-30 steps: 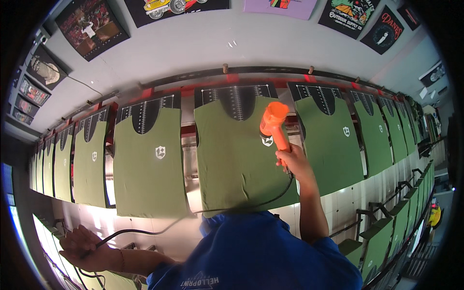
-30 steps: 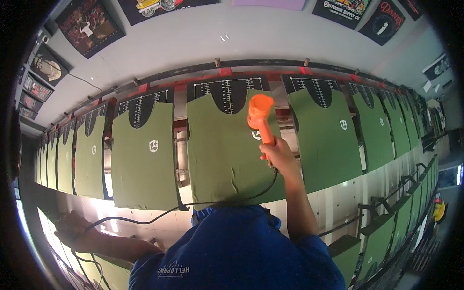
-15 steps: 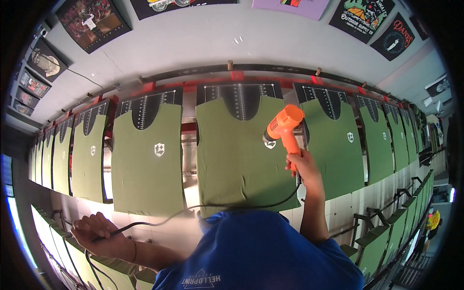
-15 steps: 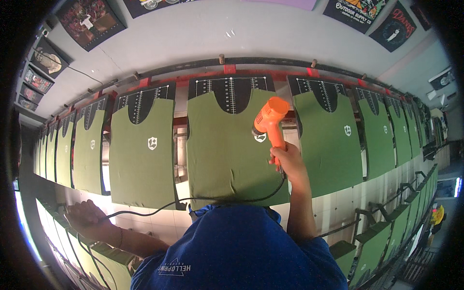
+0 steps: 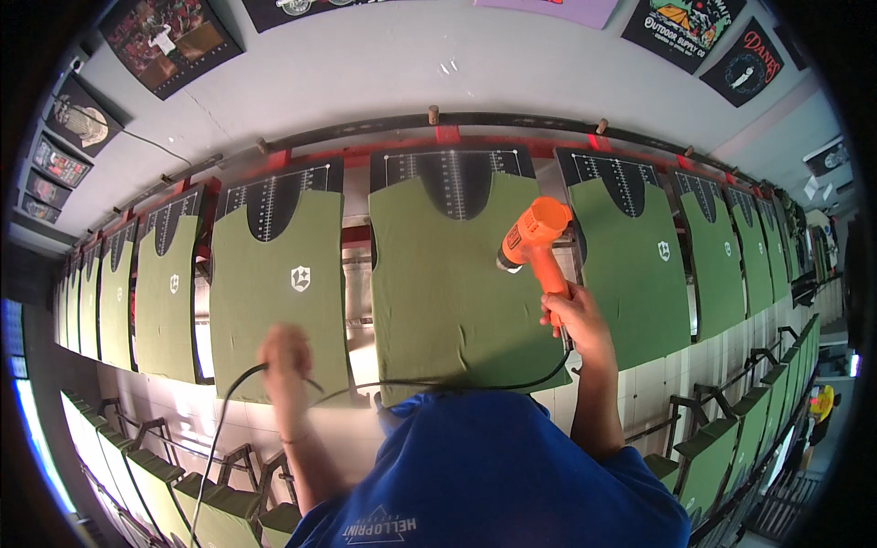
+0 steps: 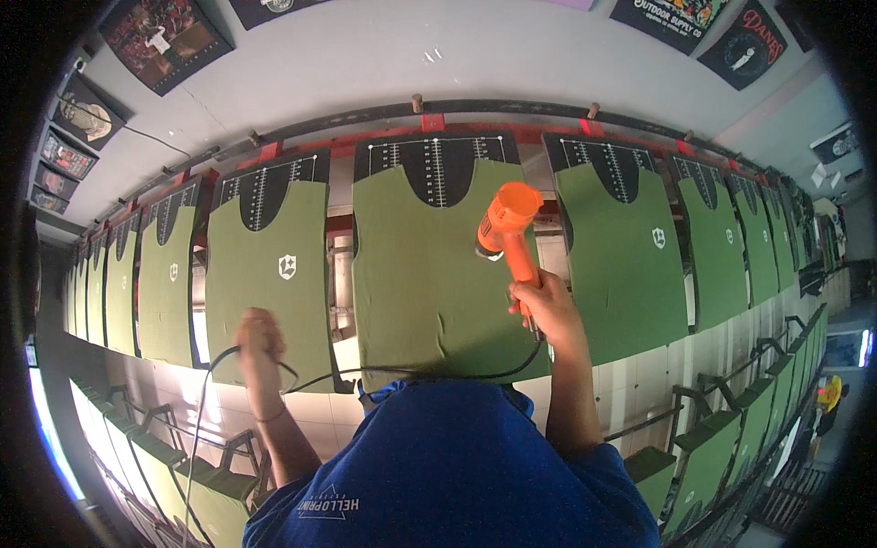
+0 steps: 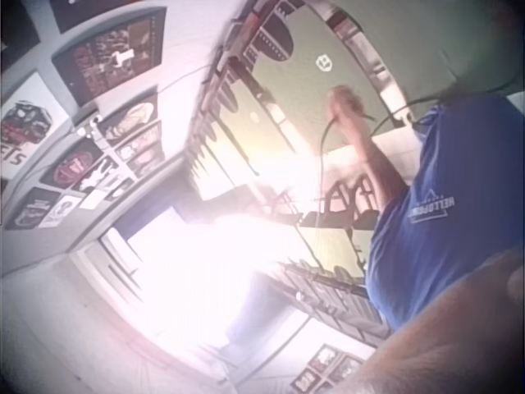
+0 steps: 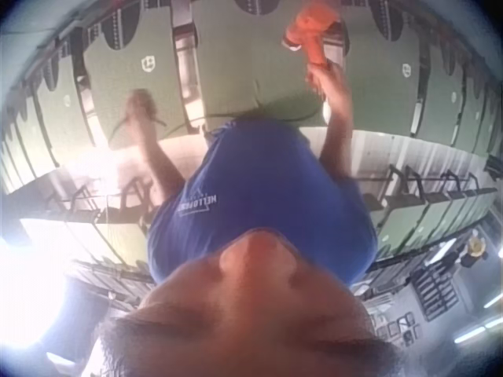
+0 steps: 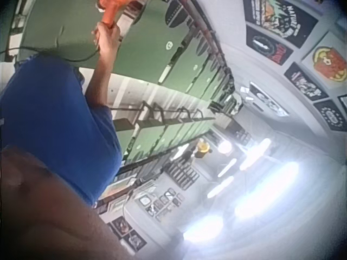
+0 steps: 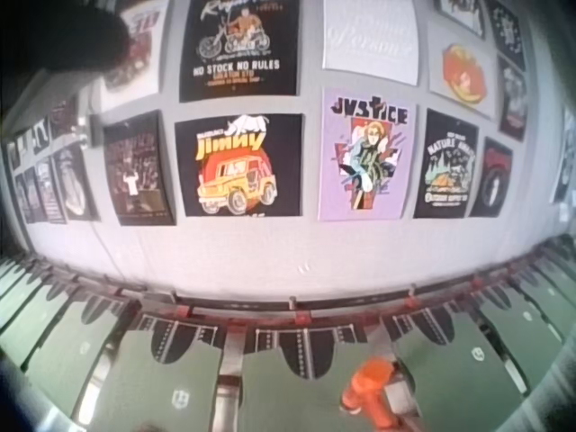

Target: The person uses a heat gun to apply heat to a series of green shirts laid out on a heat press machine. They move the heat gun systematically across the surface of each shirt, focusing on the chest area where a logo is printed.

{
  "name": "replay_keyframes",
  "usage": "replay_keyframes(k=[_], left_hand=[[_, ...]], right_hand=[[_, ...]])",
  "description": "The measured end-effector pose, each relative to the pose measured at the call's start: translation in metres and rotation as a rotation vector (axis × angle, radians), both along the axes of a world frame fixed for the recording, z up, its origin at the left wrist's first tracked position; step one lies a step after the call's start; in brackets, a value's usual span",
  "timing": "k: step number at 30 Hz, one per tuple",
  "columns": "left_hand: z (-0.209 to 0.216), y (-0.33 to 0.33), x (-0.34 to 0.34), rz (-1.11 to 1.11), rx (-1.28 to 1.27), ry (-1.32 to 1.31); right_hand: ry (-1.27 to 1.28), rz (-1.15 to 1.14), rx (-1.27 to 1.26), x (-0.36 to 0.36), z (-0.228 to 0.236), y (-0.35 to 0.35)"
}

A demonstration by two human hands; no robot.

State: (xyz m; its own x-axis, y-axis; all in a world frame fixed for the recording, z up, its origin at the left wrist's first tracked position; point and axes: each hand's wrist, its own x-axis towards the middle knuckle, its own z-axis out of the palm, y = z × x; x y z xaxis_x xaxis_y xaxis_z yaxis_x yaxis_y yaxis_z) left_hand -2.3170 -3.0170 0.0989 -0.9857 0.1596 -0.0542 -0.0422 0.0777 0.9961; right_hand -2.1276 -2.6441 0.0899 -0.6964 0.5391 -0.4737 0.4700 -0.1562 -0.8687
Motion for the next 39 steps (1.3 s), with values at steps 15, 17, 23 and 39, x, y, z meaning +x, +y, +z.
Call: replay_keyframes(k=[15,17,23,39], left_hand=[[-0.155,-0.036,0.059,-0.824,-0.925,-0.375],[-0.161,-0.043,0.060,-0.878,-0.866,-0.152],[-0.145,-0.047,0.058,-0.770,-0.901,-0.393],[-0.089,0.099,0.141,-0.970,-0.730,-0.512]], right_hand=[[-0.034,-0.002,0.018,0.008,0.004,-0.010],[-0.045,0.002,0.035,0.008,0.007,-0.012],[-0.069,0.004,0.010,0.009,0.016,-0.013],[0.107,0.142,-0.148,0.071,0.007,0.109]])
